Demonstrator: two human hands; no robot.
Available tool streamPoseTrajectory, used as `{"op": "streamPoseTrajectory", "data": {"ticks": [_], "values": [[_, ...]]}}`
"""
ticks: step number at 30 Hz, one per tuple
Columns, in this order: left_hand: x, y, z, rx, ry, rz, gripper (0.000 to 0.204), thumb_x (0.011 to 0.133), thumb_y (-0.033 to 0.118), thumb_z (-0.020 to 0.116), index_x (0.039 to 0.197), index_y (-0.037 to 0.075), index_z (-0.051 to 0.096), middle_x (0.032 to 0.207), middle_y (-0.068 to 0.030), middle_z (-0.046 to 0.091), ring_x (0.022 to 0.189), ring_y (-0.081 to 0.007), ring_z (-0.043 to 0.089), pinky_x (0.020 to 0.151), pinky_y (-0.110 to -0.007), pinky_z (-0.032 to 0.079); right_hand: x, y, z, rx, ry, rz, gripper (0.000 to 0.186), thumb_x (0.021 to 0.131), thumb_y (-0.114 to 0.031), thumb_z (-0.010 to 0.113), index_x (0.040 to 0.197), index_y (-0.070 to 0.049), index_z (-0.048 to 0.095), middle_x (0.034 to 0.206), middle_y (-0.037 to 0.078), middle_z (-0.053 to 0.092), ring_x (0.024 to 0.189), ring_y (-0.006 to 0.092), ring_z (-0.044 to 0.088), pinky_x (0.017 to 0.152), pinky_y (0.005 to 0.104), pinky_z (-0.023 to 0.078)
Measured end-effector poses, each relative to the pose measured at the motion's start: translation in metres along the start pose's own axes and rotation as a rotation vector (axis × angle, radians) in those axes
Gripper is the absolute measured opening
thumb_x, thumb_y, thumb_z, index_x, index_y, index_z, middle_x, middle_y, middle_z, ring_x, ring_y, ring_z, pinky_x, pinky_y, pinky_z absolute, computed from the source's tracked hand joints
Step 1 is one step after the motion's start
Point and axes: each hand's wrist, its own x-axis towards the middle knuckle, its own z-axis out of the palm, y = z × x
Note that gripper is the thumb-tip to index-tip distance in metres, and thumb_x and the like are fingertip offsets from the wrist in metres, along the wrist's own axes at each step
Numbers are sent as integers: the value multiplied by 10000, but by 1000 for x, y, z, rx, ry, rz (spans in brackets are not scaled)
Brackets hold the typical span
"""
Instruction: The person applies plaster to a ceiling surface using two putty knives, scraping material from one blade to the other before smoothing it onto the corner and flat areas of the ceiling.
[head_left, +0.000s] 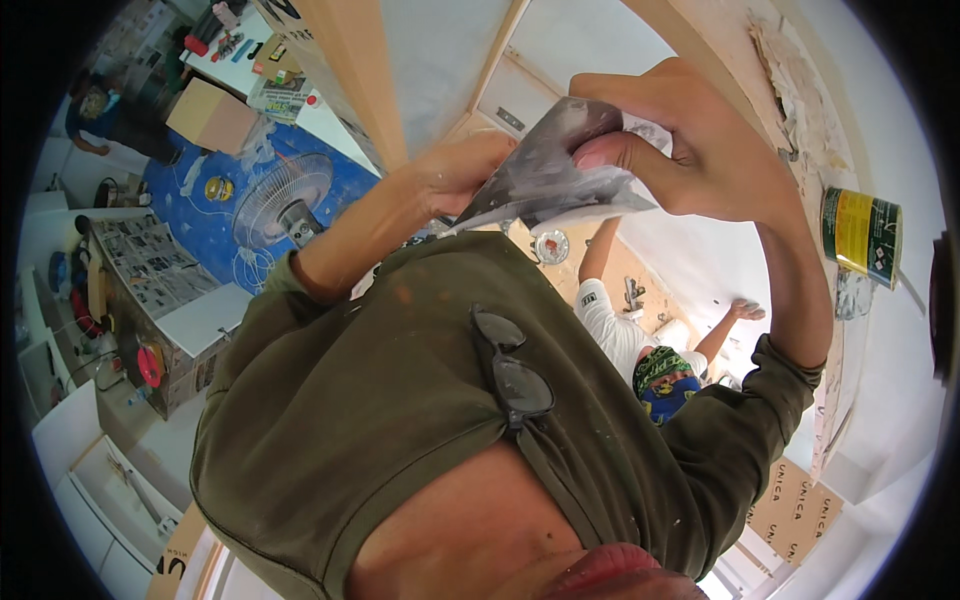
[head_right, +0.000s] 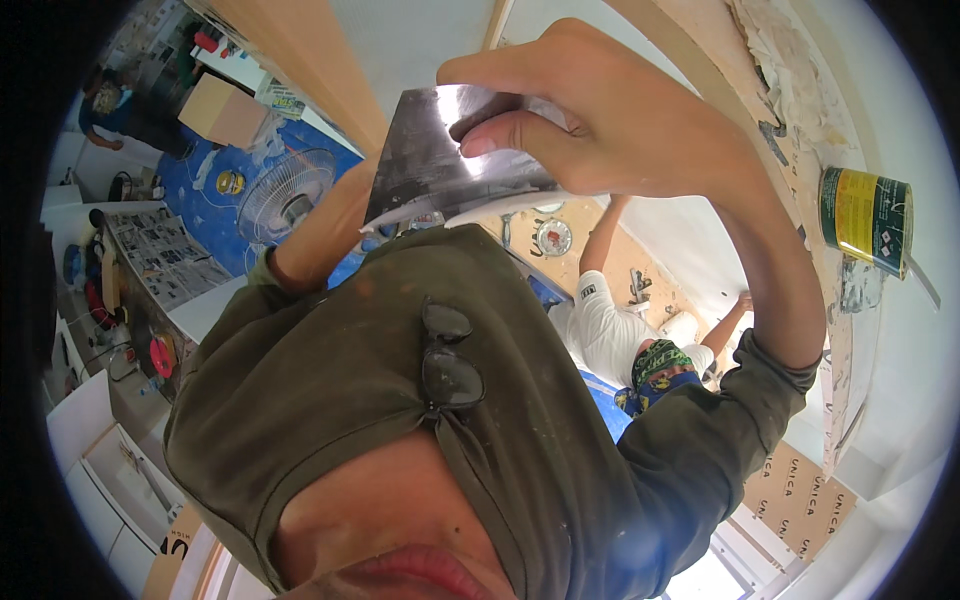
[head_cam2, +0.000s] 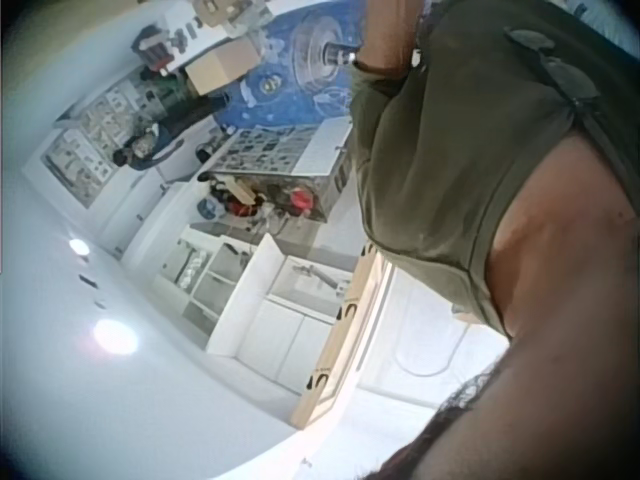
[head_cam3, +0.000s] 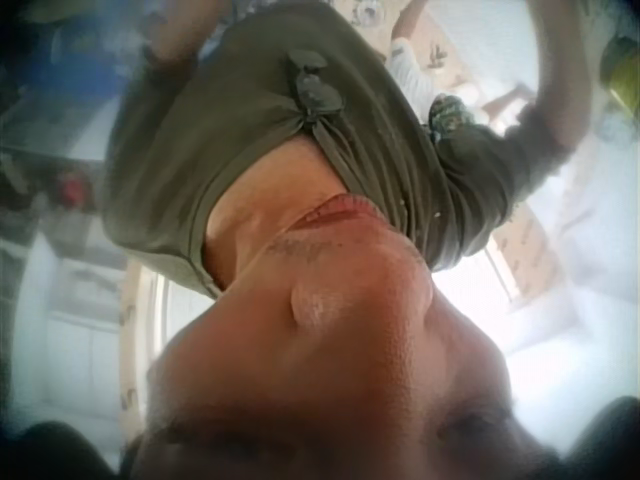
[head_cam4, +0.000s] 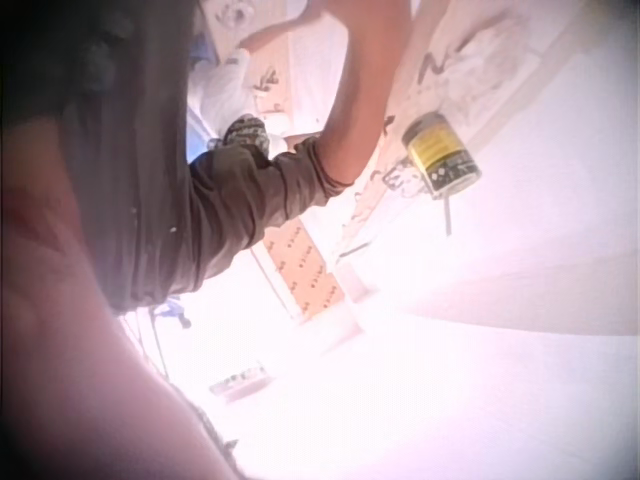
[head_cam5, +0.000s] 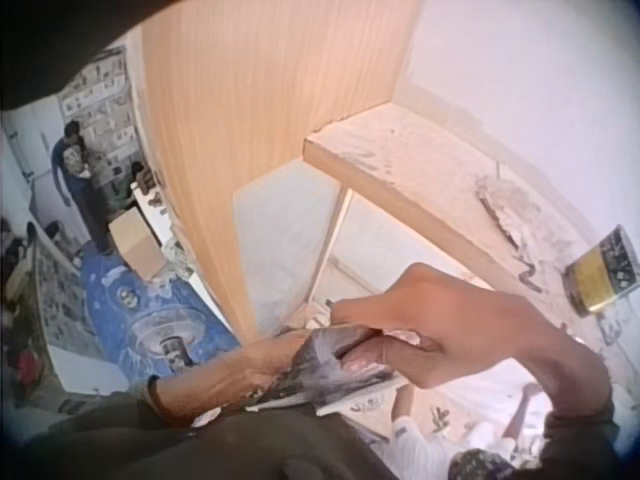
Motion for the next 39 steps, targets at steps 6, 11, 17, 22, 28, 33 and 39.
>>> {"op": "streamPoseTrajectory", "data": {"ticks": [6, 11, 17, 22, 28, 33, 39], "values": [[-3, 2, 55, -237, -81, 152, 248, 837, 34, 462, 1059, -74, 482, 919, -136, 575, 712, -121, 568, 618, -232, 513, 6, 1, -5, 146, -214, 274, 209, 764, -32, 567, 966, 17, 560, 715, 166, 601, 568, 233, 502, 565, 326, 406], [-5, -29, 24, -435, -49, -30, 230, 840, 44, 449, 1037, -70, 474, 866, -132, 576, 620, -95, 532, 541, -200, 486, 4, 27, 10, 169, -163, 238, 259, 799, -131, 597, 1016, 6, 568, 814, 132, 599, 658, 196, 508, 593, 322, 406], [-30, -73, -50, -839, 132, -287, 210, 843, 56, 432, 1011, -66, 465, 801, -126, 577, 509, -64, 489, 449, -161, 455, 5, 68, 30, 757, -37, 372, 387, 864, -180, 562, 1151, 64, 478, 970, 70, 591, 810, 118, 579, 703, 211, 462], [-42, -72, -74, -803, 447, -364, 414, 801, -20, 431, 1213, -60, 427, 767, -30, 547, 472, 11, 439, 359, -84, 367, 12, 51, -22, 1302, 777, 138, 308, 915, -185, 462, 1126, 38, 476, 997, 86, 601, 836, 144, 595, 795, 278, 488], [-26, -32, -70, -740, 150, -425, 433, 837, 20, 466, 1248, -73, 362, 725, -46, 517, 477, -12, 434, 365, -94, 385, 64, 35, -155, 1229, 1516, -572, 285, 926, -119, 415, 1181, 6, 395, 1133, 66, 519, 1020, 170, 526, 893, 332, 455], [-13, -18, -83, -443, 222, -345, 346, 842, 31, 464, 1168, -79, 425, 695, -31, 497, 473, -7, 413, 358, -103, 362, 124, 67, -275, 1028, 1683, -769, 419, 835, 60, 459, 1220, -22, 316, 1195, 105, 420, 1055, 273, 480, 916, 474, 436], [15, -36, -102, -295, 56, -376, 198, 885, 113, 480, 1015, -32, 517, 707, -47, 578, 458, -50, 495, 358, -128, 400, 159, 73, -360, 928, 1804, -757, 708, 773, 118, 464, 1356, -135, 152, 1280, 114, 342, 1111, 282, 443, 952, 463, 415]]}}
